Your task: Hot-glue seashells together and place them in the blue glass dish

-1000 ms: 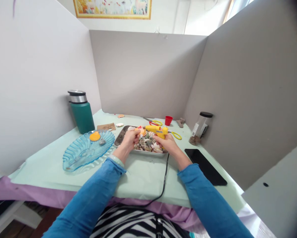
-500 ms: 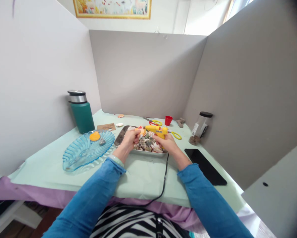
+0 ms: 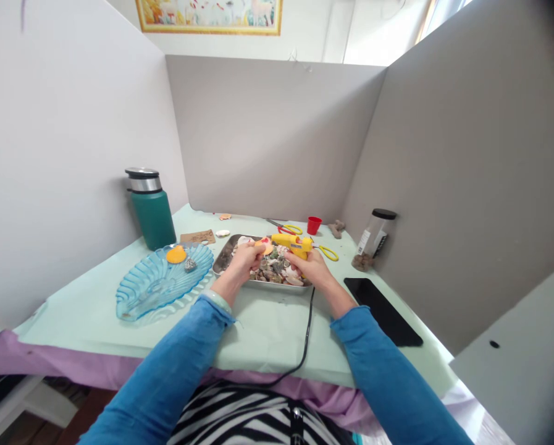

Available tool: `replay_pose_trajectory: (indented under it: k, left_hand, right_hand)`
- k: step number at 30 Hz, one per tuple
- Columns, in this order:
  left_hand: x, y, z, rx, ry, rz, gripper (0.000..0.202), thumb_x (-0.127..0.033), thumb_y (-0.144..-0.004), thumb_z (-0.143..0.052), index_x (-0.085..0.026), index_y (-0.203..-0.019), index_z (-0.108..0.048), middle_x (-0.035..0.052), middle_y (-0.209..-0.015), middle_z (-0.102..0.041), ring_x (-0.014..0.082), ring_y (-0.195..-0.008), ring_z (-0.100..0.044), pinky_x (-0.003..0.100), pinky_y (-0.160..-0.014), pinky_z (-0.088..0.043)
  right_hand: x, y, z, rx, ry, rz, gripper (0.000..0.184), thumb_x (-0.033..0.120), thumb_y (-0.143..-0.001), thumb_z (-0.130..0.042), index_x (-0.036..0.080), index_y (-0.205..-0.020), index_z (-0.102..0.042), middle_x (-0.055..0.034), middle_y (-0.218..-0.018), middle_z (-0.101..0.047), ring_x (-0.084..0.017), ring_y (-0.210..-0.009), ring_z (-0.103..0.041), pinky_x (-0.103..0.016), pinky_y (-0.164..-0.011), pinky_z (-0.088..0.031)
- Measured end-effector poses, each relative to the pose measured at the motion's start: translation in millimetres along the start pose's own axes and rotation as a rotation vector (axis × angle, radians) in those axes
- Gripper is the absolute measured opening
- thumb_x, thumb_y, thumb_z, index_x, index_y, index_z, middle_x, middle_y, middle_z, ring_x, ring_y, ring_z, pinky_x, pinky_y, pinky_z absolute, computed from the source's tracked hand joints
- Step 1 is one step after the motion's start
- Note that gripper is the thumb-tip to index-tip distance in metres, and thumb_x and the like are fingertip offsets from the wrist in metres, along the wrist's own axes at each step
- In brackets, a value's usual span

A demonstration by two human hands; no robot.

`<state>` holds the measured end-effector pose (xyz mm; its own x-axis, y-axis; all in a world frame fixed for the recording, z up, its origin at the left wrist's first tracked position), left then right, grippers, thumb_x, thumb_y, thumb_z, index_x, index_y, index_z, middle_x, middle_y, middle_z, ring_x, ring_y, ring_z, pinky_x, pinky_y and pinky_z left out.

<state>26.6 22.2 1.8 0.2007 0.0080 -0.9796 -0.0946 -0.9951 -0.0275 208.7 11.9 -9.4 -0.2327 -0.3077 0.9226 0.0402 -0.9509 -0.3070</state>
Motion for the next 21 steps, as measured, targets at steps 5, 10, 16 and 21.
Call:
replay_pose_trajectory:
  k: [5, 10, 16, 21]
  left_hand:
    - [1.5, -0.6, 0.3, -0.002, -0.013, 0.007, 0.021, -0.014, -0.070, -0.064, -0.018, -0.062, -0.045, -0.0070, -0.044, -0.041, 0.0022, -0.030, -0.027, 0.019, -0.035, -0.014]
    - [-0.7, 1.3, 0.0, -0.001, -0.004, -0.005, 0.024, -0.015, -0.070, -0.064, -0.018, -0.058, -0.043, -0.0069, -0.045, -0.040, 0.0015, -0.031, -0.026, 0.019, -0.035, -0.013]
    - [0.7, 0.9, 0.3, -0.006, -0.003, 0.008, 0.025, -0.015, -0.069, -0.066, -0.018, -0.059, -0.044, -0.0069, -0.045, -0.040, 0.0020, -0.030, -0.026, 0.019, -0.036, -0.013]
    - [-1.3, 1.4, 0.1, -0.008, 0.010, -0.020, 0.025, -0.016, -0.068, -0.067, -0.018, -0.060, -0.044, -0.0072, -0.044, -0.040, 0.0017, -0.031, -0.025, 0.019, -0.036, -0.013]
  right_hand:
    - [-1.9, -1.3, -0.3, 0.015, 0.022, 0.010, 0.034, 0.050, -0.070, -0.075, 0.017, -0.072, -0.065, 0.0009, -0.054, -0.059, -0.010, -0.043, -0.045, -0.023, -0.042, -0.036]
    - [-2.4, -1.3, -0.1, 0.017, 0.018, 0.031, 0.033, 0.050, -0.072, -0.075, 0.017, -0.074, -0.067, 0.0006, -0.054, -0.059, -0.010, -0.042, -0.044, -0.024, -0.041, -0.035]
    - [1.3, 0.7, -0.7, 0.024, 0.019, 0.032, 0.035, 0.050, -0.071, -0.075, 0.017, -0.077, -0.068, 0.0007, -0.054, -0.059, -0.010, -0.043, -0.045, -0.024, -0.042, -0.036]
    - [5.3, 1.9, -0.9, 0.032, 0.041, 0.051, 0.033, 0.048, -0.070, -0.075, 0.016, -0.077, -0.069, 0.0009, -0.053, -0.059, -0.012, -0.045, -0.049, -0.024, -0.043, -0.038]
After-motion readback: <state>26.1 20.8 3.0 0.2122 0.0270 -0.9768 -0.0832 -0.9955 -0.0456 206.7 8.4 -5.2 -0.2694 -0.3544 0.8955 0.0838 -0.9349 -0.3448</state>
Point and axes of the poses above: each hand's wrist, its own y-axis away from the middle knuckle, its own z-axis out of the back of the hand, x = y × z, the point moved 4 cm from there along -y, towards the middle knuckle
